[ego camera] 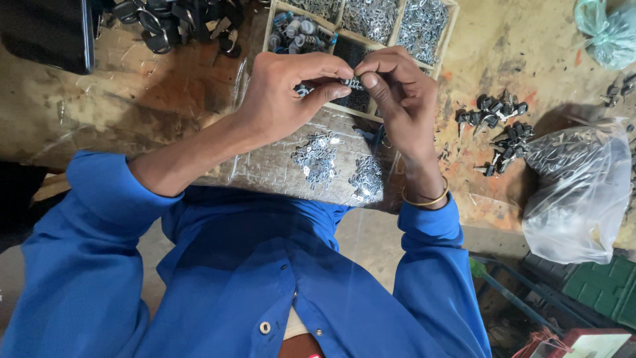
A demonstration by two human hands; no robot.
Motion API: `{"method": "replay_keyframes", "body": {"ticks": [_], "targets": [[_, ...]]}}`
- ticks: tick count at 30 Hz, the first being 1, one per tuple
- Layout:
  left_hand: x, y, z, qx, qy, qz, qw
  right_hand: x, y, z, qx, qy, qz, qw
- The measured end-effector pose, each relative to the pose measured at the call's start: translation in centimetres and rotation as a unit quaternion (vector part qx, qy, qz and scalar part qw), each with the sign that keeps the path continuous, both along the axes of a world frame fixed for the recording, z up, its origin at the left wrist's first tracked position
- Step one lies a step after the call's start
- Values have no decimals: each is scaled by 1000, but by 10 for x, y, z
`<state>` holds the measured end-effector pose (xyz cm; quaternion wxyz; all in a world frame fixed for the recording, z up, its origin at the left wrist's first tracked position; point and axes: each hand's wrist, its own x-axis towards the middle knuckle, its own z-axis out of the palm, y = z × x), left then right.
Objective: The person sits at a workbench assembling small hardware components by hand. They pick small parts from a compartment box and from the bench, fit them together into a cylindrical assembly, and place completed assemblies back on the bench, repeating the cycle.
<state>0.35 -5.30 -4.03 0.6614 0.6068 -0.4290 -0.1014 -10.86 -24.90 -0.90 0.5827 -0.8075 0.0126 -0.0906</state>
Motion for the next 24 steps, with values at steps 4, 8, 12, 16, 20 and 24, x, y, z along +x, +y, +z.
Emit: {"method": "replay_keyframes", "body": {"ticks": [4,8,12,16,20,24], "targets": [[0,0,-3,8,-6,0,1000,-1,1,-2,61,23,-13,998],[1,0,-5,2,-4,-5,1000,-2,1,-5,75,18,-28,997],[3,-1,-5,12,-20,-7,1000,-1,-1,-11,84,-13,-62,994],[2,1,-1,17,-1,-6,1000,-3,-6,-14,95,-23,-85,992],[2,1,1,21,1,-8,1000,-4,-6,-15,90,-15,-51,994],[2,1,0,13,0,-19,1000,-4,-4,-13,87,22,-15,996]]}}
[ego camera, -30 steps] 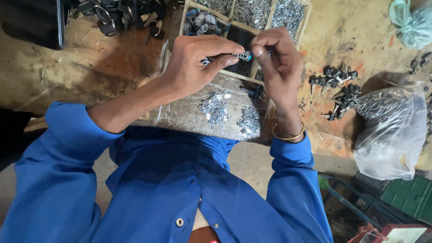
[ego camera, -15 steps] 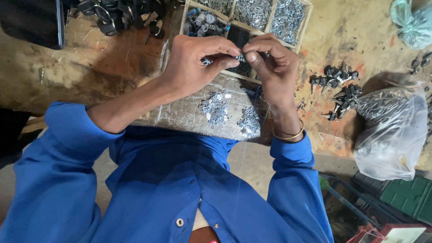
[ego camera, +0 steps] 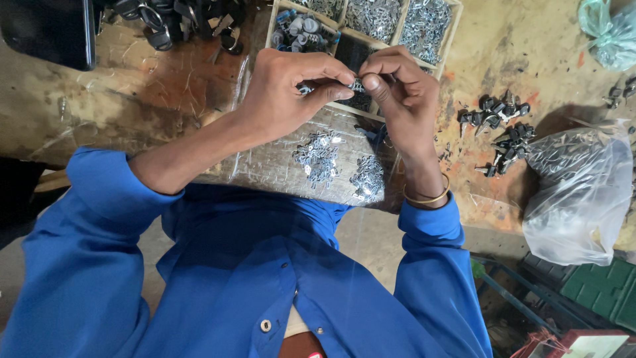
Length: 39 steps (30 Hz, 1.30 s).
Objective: The person sits at a workbench assembling small hardware components by hand. They pick small parts from a compartment box and from the bench, fit them together into a cylindrical assembly, and place completed assemblies back on the bench, repeating the cycle.
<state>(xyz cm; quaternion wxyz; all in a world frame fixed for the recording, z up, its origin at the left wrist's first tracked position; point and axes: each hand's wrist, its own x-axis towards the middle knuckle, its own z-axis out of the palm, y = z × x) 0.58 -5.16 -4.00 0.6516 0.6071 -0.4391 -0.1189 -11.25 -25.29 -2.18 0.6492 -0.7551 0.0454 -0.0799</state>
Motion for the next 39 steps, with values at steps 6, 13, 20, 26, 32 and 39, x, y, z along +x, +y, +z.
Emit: {"method": "replay_keyframes", "body": {"ticks": [6,13,20,26,32,39], "targets": [[0,-1,-3,-1,0,1,1000,0,1,7,-35,-3,15,999],[0,-1,-6,15,-11,4,1000,4,5,14,-103,-17,15,994],[0,-1,-7,13,-18,7,1000,1,2,22,-146,-25,22,989],[0,-3,-6,23,-15,11,1000,1,3,19,-90,-12,-2,996],[-1,-1,-4,23,-13,11,1000,2,6,30,-260,-32,3,965],[-2,-1,-2,26,-1,18,1000,1,6,29,-219,-40,6,975]]}}
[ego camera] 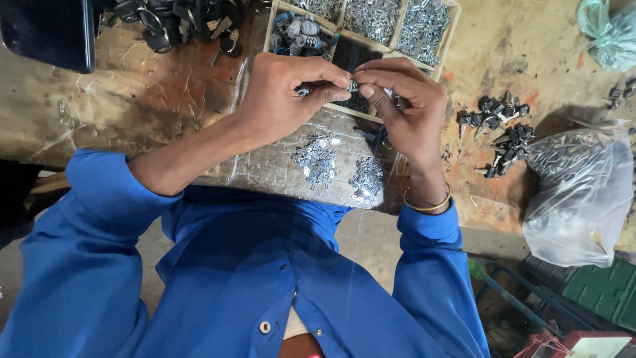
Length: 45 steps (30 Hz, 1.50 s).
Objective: The person sits at a workbench assembling small hardware components by hand. They pick small parts from a compartment box and from the bench, fit them together into a cylindrical assembly, and place completed assemblies back on the bench, repeating the cycle.
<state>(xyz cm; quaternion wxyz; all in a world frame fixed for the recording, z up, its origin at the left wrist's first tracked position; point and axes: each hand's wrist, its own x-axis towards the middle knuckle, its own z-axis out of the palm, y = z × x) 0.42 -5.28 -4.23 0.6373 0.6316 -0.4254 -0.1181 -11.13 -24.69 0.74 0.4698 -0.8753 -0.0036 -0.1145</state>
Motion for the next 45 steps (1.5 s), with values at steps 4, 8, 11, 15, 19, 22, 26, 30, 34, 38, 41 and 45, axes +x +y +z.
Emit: {"method": "replay_keyframes", "body": {"ticks": [4,8,11,15,19,22,26,30,34,38,41,45], "targets": [[0,1,-1,-1,-5,0,1000,-2,1,-5,220,68,-64,971],[1,-1,-4,-6,-23,-1,1000,-3,-3,-6,75,31,-30,996],[1,0,-6,-7,-32,2,999,-4,-4,-6,-2,11,-10,1000],[1,0,-6,5,-13,-1,1000,-4,-4,-10,142,57,17,988],[2,0,-4,-26,2,-4,1000,-6,-13,-5,137,29,-34,990],[0,2,-2,-37,12,-3,999,-19,-30,15,170,8,-29,985],[1,4,4,-45,-6,-1,999,-47,-30,39,-26,7,-62,998],[1,9,8,-54,10,-9,998,-77,-10,44,-185,49,-132,973],[2,16,11,-66,-49,-14,997,-100,14,27,-253,86,-126,955],[-19,41,20,-24,-34,-44,998,-126,40,2,-259,67,-110,957],[-42,69,29,7,-7,-47,999,-143,60,-17,-258,47,-133,956],[-79,97,31,47,71,-4,996,-157,80,-33,-244,38,-176,953]]}}
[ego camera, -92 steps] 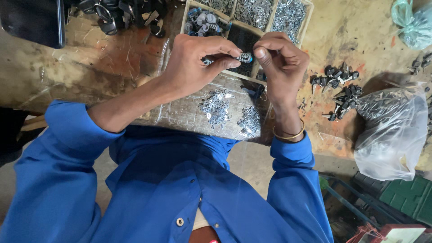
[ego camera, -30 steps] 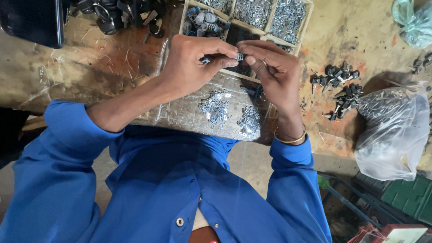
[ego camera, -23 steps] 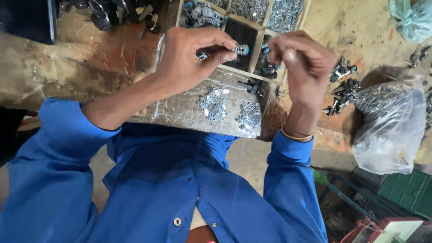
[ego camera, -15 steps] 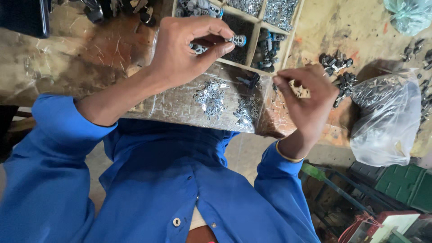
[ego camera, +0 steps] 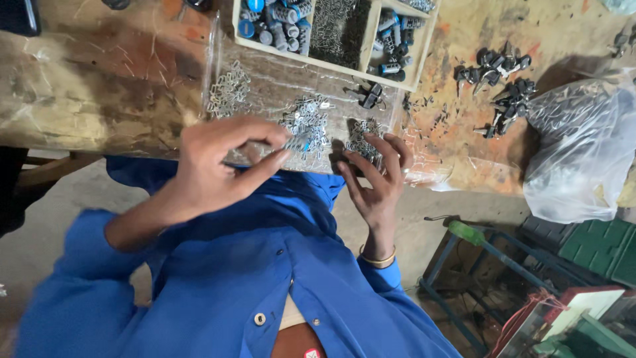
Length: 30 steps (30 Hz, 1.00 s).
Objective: The person sits at a workbench assembling small hardware components by hand. They pick small parts from a compartment box and from the bench, fit them together into a cylindrical assembly, and place completed assemblies back on the bench, repeating the cycle.
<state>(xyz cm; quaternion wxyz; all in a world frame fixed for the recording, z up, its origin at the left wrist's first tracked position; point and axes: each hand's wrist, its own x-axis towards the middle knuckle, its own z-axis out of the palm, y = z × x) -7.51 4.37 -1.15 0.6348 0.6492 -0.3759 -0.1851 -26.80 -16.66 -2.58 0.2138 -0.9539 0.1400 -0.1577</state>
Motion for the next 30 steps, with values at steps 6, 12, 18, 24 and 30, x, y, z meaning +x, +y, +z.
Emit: {"method": "replay_keyframes", "body": {"ticks": [6,12,18,24,30], "targets": [[-46,13,-23,25,127,23,991,0,2,-6,-3,1,-35,999],[-71,18,-46,50,147,55,986,-2,-4,-3,13,20,-21,999],[-73,24,-51,61,133,79,986,-2,-4,1,40,1,-27,999],[-67,27,-54,62,75,76,992,-2,2,0,-1,31,-34,999],[-66,26,-57,57,74,71,993,-2,0,0,14,31,-25,999]]}}
